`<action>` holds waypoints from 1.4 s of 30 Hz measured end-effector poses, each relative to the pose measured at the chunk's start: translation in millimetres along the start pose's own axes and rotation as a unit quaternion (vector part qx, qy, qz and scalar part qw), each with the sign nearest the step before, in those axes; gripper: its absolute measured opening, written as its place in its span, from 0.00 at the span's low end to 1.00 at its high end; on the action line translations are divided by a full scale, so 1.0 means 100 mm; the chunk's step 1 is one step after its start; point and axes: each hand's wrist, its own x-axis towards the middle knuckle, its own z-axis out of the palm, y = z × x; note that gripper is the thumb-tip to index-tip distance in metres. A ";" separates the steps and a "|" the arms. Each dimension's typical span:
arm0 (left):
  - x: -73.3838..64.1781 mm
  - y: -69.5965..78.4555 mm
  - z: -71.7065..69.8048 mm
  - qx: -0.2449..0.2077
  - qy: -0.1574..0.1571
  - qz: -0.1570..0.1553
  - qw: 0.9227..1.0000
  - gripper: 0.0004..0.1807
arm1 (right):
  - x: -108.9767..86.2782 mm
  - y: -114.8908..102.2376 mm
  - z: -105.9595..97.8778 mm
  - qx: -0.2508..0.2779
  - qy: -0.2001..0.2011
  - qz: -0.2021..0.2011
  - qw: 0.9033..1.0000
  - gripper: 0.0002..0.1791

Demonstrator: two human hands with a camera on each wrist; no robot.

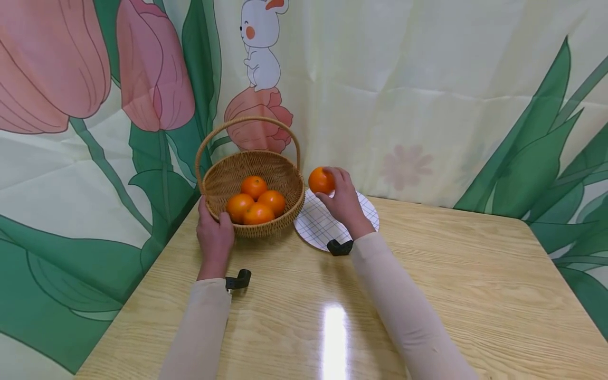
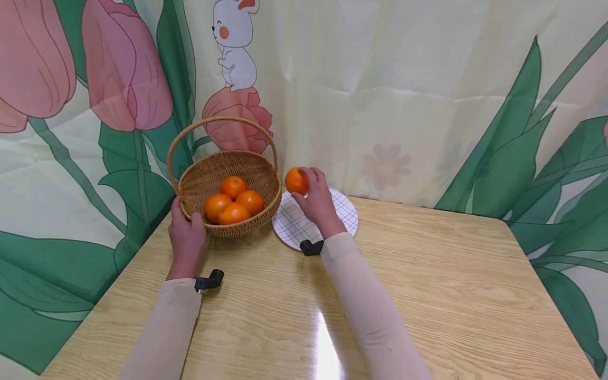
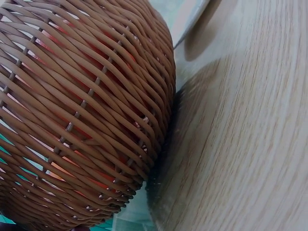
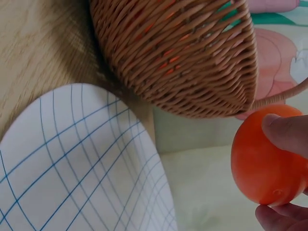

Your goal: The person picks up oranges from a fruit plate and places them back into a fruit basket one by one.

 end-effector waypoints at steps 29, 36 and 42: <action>0.01 -0.01 -0.01 -0.010 -0.015 -0.002 1.000 0.35 | -0.10 -0.53 0.06 0.002 -0.012 -0.080 0.997 0.33; 0.00 -0.02 -0.01 -0.012 -0.018 0.000 1.000 0.35 | -0.11 -0.58 0.14 0.000 -0.028 -0.096 0.995 0.33; 0.01 -0.03 -0.01 -0.014 -0.018 0.001 1.000 0.35 | -0.11 -0.61 0.20 0.007 -0.049 -0.103 0.994 0.33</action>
